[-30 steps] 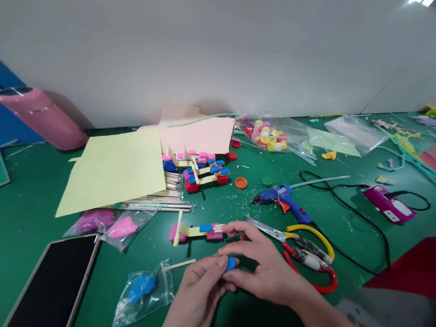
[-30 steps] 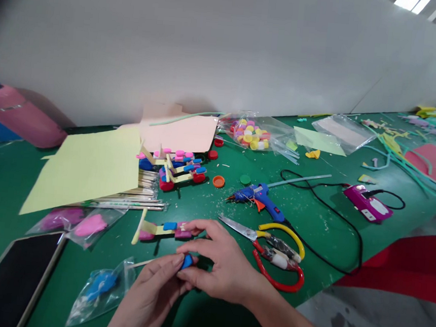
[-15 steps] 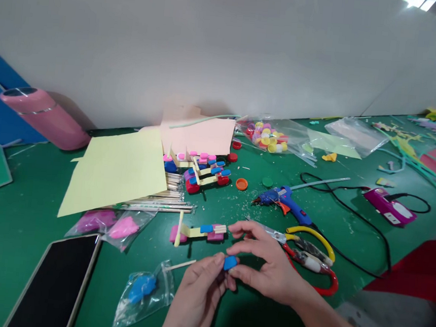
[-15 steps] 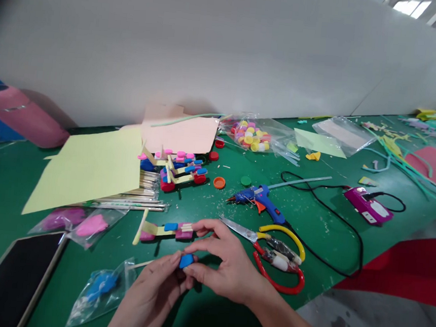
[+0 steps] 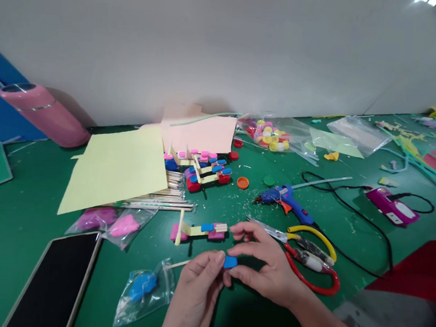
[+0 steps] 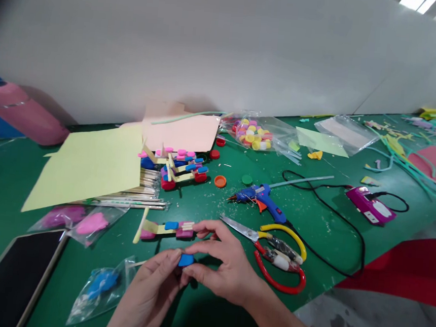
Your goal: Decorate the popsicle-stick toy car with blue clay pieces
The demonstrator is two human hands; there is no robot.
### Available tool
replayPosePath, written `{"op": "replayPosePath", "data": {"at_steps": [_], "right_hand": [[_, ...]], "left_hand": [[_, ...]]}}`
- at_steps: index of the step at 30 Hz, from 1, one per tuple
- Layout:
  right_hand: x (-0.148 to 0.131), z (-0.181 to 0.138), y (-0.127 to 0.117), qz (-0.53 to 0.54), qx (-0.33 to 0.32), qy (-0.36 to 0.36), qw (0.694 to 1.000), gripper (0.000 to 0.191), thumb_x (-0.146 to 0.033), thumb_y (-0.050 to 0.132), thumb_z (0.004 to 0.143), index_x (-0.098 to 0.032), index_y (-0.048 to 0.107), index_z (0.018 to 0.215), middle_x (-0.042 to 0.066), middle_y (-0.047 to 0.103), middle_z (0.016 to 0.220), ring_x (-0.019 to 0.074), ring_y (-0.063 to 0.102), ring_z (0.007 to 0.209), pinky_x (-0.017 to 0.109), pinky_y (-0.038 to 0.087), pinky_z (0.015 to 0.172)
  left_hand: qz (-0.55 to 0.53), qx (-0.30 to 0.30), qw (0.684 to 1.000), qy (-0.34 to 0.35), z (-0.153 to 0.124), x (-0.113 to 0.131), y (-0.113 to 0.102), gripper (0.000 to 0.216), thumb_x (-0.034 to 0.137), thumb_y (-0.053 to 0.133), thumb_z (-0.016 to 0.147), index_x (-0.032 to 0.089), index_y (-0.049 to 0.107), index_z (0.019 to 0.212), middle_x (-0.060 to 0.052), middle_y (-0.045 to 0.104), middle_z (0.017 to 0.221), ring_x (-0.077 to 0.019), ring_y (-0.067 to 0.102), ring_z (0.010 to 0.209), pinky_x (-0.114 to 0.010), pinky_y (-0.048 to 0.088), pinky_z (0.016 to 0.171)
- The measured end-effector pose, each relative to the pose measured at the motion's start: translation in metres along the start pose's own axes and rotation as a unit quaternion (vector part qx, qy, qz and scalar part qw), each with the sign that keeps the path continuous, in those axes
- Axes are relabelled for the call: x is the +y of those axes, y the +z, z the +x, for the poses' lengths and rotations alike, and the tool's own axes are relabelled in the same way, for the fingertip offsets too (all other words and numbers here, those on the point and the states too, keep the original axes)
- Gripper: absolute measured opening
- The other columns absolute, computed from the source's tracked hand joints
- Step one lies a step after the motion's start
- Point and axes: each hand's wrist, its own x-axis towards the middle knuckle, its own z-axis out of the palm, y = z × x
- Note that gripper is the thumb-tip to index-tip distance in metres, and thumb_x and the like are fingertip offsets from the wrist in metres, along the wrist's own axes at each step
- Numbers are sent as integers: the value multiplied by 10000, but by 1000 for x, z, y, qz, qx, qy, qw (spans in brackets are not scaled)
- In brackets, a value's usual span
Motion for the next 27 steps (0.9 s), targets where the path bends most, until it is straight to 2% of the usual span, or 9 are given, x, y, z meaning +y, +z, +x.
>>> {"op": "replayPosePath", "data": {"at_steps": [16,20,27], "right_hand": [[3,-2,4,21,17,-1,1000,194,-178,639,708,-225,642,896,54,487,1092,166,517,948,276,430,830],[4,-2,4,5,18,-15,1000,210,-173,642,705,-220,645,909,57,486,1088,164,515,951,276,433,839],[4,-1,1,-26,26,-31,999,240,-172,656,689,-210,636,925,62,489,1098,174,507,970,290,427,855]], "left_hand": [[12,-3,1000,14,0,2,3,170,283,601,706,154,620,597,0,539,545,-108,453,554,-233,393,571],[34,-24,999,16,-1,1,2,165,269,593,714,146,620,607,-9,544,554,-118,457,576,-244,384,586],[47,-5,999,17,1,0,1,174,263,633,678,137,612,560,-7,531,520,-123,459,577,-255,380,593]]}}
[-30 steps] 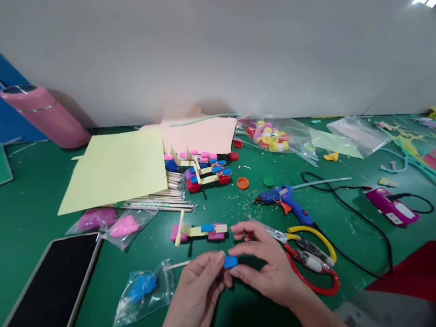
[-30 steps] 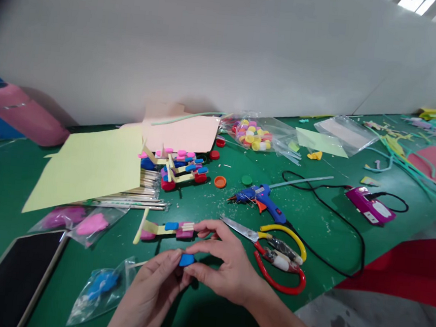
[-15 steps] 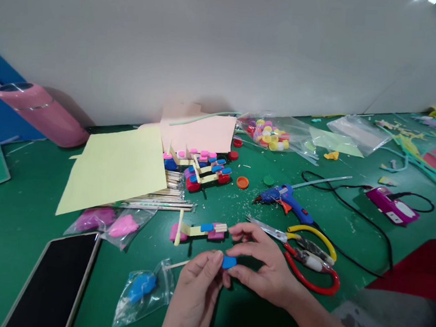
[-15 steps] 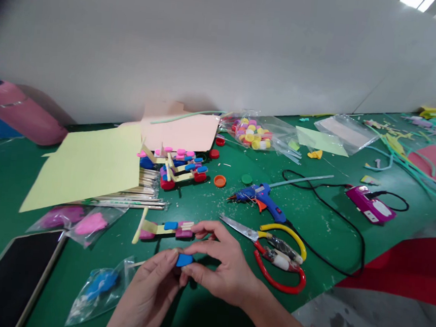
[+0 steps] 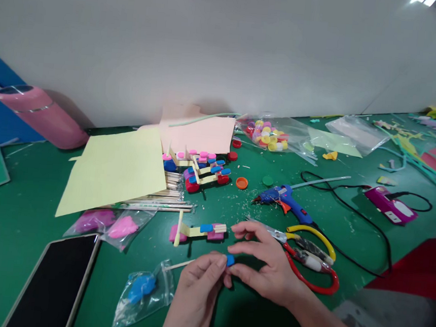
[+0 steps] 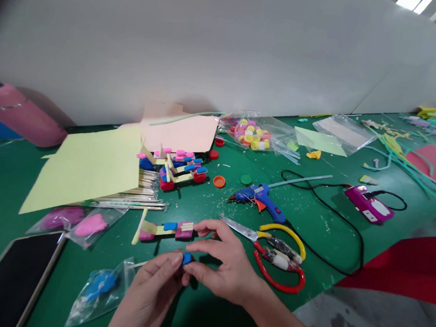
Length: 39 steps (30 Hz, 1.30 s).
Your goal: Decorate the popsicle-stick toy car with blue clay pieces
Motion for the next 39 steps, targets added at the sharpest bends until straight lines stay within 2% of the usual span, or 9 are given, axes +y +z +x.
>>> {"op": "replayPosePath", "data": {"at_steps": [5,10,14,17,23,27,31,34,39], "right_hand": [[3,-2,0,-14,5,0,1000,161,-203,632,714,-224,652,873,56,502,1087,179,520,954,304,440,833],[1,-4,1,15,7,16,1000,219,-223,637,705,-227,632,923,61,499,1101,190,522,968,318,444,843],[-5,-3,1,46,8,53,997,234,-214,580,747,-217,613,979,77,485,1114,207,488,1031,347,412,895],[-7,-2,1,46,1,72,996,224,-183,568,753,-207,615,970,76,482,1113,196,492,1027,333,401,907],[-7,-3,2,34,13,76,996,242,-192,565,755,-212,592,995,71,492,1112,195,493,1038,337,383,930],[-6,-4,1,18,20,78,997,251,-206,568,757,-214,581,1007,73,502,1106,195,486,1052,350,363,948],[-6,-5,1,8,6,64,998,319,-237,606,727,-222,568,1044,79,486,1133,208,468,1078,355,359,954],[-6,-4,2,-17,-11,46,999,362,-245,643,691,-222,576,1047,81,470,1151,209,474,1068,334,393,920],[-4,-3,4,-49,-7,23,999,214,-231,618,707,-234,636,920,65,492,1114,208,490,1040,321,419,867]], "left_hand": [[-4,1,1000,-6,-1,1,1,170,271,631,678,132,620,582,-13,543,537,-124,464,576,-257,378,595],[6,1,1000,6,-2,-1,0,165,268,611,703,140,626,600,-3,533,537,-116,457,574,-247,372,600],[90,16,994,59,-3,-2,1,159,268,627,689,149,640,585,2,528,592,-113,456,592,-235,368,595],[149,22,984,100,-6,-1,2,117,267,622,696,169,684,700,-6,549,655,-114,455,600,-230,368,583],[226,16,965,134,-7,0,0,127,265,600,718,199,700,761,-12,565,671,-131,477,645,-222,369,594],[215,9,968,126,-7,-1,-2,136,279,579,734,194,685,742,-8,548,682,-128,465,634,-225,367,584],[167,22,980,103,-5,-2,1,203,282,569,739,163,631,585,2,503,619,-123,443,608,-238,358,599],[129,31,987,92,-4,-3,3,244,283,566,739,148,607,540,2,490,591,-123,438,599,-244,356,596],[83,0,994,68,-3,-4,1,274,278,557,752,137,612,524,-13,548,603,-124,477,639,-236,381,643]]}}
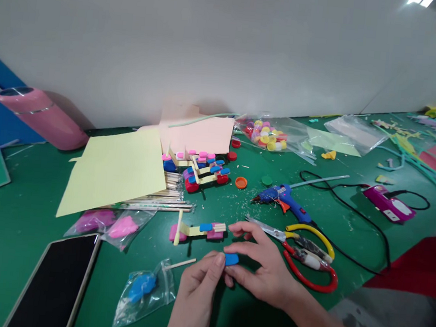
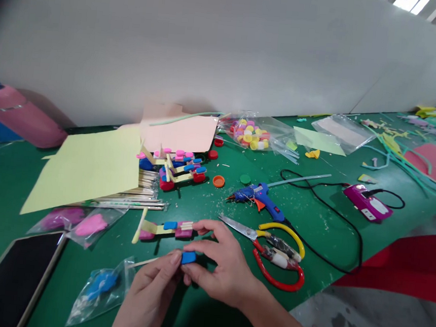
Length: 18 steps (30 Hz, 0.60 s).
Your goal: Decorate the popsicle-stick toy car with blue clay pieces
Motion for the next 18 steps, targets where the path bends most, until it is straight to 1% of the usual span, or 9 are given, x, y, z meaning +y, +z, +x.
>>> {"op": "replayPosePath", "data": {"at_steps": [2,4,6,8,11,14,18], "right_hand": [[0,0,0,4,10,2,1000,194,-224,620,702,-235,640,894,63,493,1109,208,496,1031,315,425,851],[-1,0,1,11,15,8,1000,199,-218,625,694,-232,640,892,63,494,1108,206,503,1020,312,425,848],[-3,1,3,25,11,14,1000,203,-205,621,693,-223,642,895,65,496,1107,198,512,999,304,428,843],[-6,2,4,39,7,17,999,201,-192,612,696,-210,644,894,69,493,1106,193,513,983,298,433,838],[-8,4,6,52,11,11,999,219,-190,609,693,-211,636,909,70,487,1108,196,508,984,304,436,835],[-8,5,8,58,18,2,998,269,-201,631,675,-220,621,943,69,487,1110,199,510,980,312,438,837],[-8,6,9,55,32,-4,998,214,-209,624,686,-213,638,899,71,494,1098,197,516,962,304,445,816]], "left_hand": [[-67,1,997,-33,0,1,0,272,277,552,756,135,626,537,-20,575,583,-128,503,640,-242,402,664],[-140,1,987,-73,1,2,2,231,262,565,747,130,651,579,-27,608,579,-127,527,623,-248,426,662],[-200,-11,974,-102,1,2,3,167,241,582,736,128,678,660,-41,652,637,-127,557,635,-246,446,658],[-238,-29,963,-119,1,1,3,150,230,583,736,126,690,713,-54,675,697,-133,581,672,-246,459,672],[-261,-36,956,-128,1,1,3,156,230,580,739,124,694,736,-56,677,698,-140,594,687,-269,470,712],[-263,-14,956,-127,0,1,3,130,231,611,714,133,695,734,-48,679,703,-142,600,691,-281,471,738],[-257,-11,959,-119,-1,4,5,120,237,645,683,135,696,720,-48,683,712,-141,600,697,-285,471,752]]}}
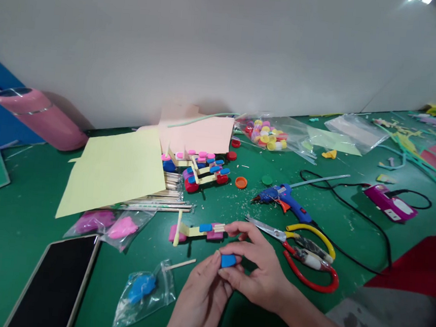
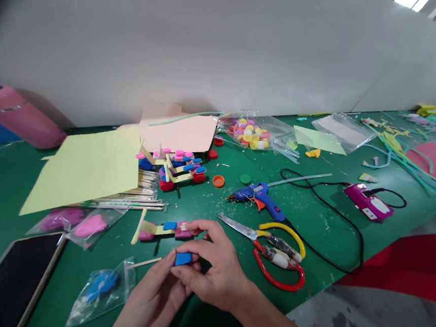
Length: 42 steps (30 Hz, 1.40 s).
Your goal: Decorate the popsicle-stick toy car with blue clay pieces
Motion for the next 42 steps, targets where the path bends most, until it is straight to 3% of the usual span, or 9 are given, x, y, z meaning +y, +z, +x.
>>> {"op": "replayPosePath", "data": {"at_steps": [7,12,16,29,37,42], "right_hand": [[1,0,3,5,5,0,1000,191,-204,615,695,-212,638,884,69,497,1086,194,518,967,302,435,838],[1,-2,1,9,6,3,1000,309,-223,611,691,-214,599,1000,78,494,1102,208,511,987,319,434,843],[1,-4,-1,-6,16,3,1000,246,-178,589,700,-209,620,941,72,502,1094,194,515,964,294,431,817],[2,-3,2,-7,9,3,1000,202,-154,589,682,-182,632,878,73,478,1108,184,503,969,276,410,819],[3,-5,-2,-39,16,-33,999,327,-190,624,667,-172,598,993,85,485,1108,198,493,998,287,401,838],[5,-7,-4,-60,27,-28,997,197,-154,618,684,-195,627,876,59,483,1101,178,499,1001,269,390,863]], "left_hand": [[-2,-4,1000,0,1,-1,-2,128,241,640,690,128,693,718,-53,682,714,-130,589,686,-284,472,745],[-10,9,1000,0,1,-1,-2,128,239,624,706,128,688,697,-48,678,704,-109,579,645,-222,474,641],[-16,-8,1000,5,1,0,1,126,230,609,721,132,682,690,-32,655,635,-93,554,579,-210,465,586],[-10,-15,1000,0,1,-2,-3,113,222,621,714,127,682,714,-40,677,728,-100,584,674,-201,470,639],[-30,-6,999,-12,3,-1,-7,138,227,604,723,113,681,726,-57,684,727,-120,587,654,-230,473,621],[-21,-19,1000,-4,6,-1,-5,181,231,568,751,95,680,710,-58,664,692,-112,566,601,-225,459,558]]}}
